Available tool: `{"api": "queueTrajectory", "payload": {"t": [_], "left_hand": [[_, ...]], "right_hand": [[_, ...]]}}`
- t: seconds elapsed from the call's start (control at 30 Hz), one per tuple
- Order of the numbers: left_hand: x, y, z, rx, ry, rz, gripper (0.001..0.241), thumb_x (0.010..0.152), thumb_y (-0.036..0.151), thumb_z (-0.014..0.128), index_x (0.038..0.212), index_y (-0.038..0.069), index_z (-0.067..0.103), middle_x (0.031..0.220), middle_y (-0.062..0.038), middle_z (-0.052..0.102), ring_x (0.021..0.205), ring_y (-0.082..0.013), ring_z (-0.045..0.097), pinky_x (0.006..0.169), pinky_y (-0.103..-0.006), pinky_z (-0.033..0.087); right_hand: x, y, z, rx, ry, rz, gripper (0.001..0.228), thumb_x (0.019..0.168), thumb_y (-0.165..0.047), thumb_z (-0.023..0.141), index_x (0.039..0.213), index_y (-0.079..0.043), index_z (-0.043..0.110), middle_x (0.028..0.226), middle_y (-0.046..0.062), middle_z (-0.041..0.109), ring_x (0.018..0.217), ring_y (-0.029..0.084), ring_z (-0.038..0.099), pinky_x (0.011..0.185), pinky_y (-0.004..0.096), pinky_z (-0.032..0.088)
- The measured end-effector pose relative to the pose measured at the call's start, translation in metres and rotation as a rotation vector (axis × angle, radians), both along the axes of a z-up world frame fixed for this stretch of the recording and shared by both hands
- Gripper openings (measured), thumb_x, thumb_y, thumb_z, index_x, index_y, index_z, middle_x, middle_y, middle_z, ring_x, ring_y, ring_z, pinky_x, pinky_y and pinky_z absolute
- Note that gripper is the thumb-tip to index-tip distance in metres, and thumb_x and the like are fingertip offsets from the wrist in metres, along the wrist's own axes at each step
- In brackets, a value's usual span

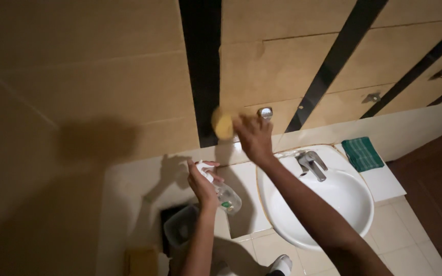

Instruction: The person cleans the bathroom wall above the sink using a spray bottle and a yellow sponge. They repeatedly spray the wall and wipe it down with the sponge, focusing on the area between the black vertical stripes.

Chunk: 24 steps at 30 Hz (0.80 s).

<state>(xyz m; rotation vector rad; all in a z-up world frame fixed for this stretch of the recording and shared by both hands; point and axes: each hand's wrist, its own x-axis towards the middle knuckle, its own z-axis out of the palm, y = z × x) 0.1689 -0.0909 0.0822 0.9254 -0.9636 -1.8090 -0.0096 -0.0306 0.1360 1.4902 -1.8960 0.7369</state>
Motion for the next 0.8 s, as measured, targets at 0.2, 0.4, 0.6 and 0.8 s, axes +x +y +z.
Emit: {"api": "queueTrajectory", "payload": {"t": [0.2,0.4,0.6,0.8], "left_hand": [[-0.002,-0.002,0.004,0.022,0.028,-0.017,0.077,0.1,0.061,0.024,0.084,-0.003,0.065,0.082,-0.017,0.075,0.042,-0.0239,0.057,0.041,-0.0348,0.045],[-0.003,-0.002,-0.002,-0.004,0.04,-0.023,0.083,0.104,0.063,0.026,0.084,-0.006,0.067,0.079,-0.02,0.074,0.043,-0.0229,0.056,0.046,-0.0329,0.046],[-0.008,-0.004,-0.004,0.039,0.079,-0.005,0.075,0.102,0.061,0.027,0.086,-0.002,0.064,0.08,-0.017,0.075,0.045,-0.0239,0.058,0.047,-0.0364,0.049],[-0.019,0.007,0.009,0.006,0.051,-0.027,0.077,0.104,0.061,0.026,0.084,-0.001,0.066,0.053,-0.016,0.059,0.041,-0.0258,0.058,0.047,-0.0359,0.047]], "right_hand": [[0.001,-0.024,0.081,-0.31,0.055,-0.023,0.044,0.089,-0.009,0.079,0.132,-0.016,0.071,0.133,0.007,0.065,0.119,0.033,0.054,0.101,0.047,0.038],[-0.005,-0.04,0.026,-0.279,0.118,-0.025,0.04,0.083,-0.009,0.077,0.122,-0.018,0.074,0.132,0.006,0.065,0.114,0.031,0.053,0.093,0.051,0.034],[0.005,-0.026,-0.035,0.08,0.047,-0.018,0.041,0.077,-0.006,0.067,0.114,-0.024,0.074,0.135,0.001,0.062,0.117,0.031,0.052,0.095,0.052,0.037],[0.013,-0.001,-0.054,0.139,-0.059,-0.005,0.044,0.084,-0.008,0.065,0.126,-0.02,0.07,0.13,0.003,0.061,0.117,0.03,0.051,0.097,0.05,0.037]]}}
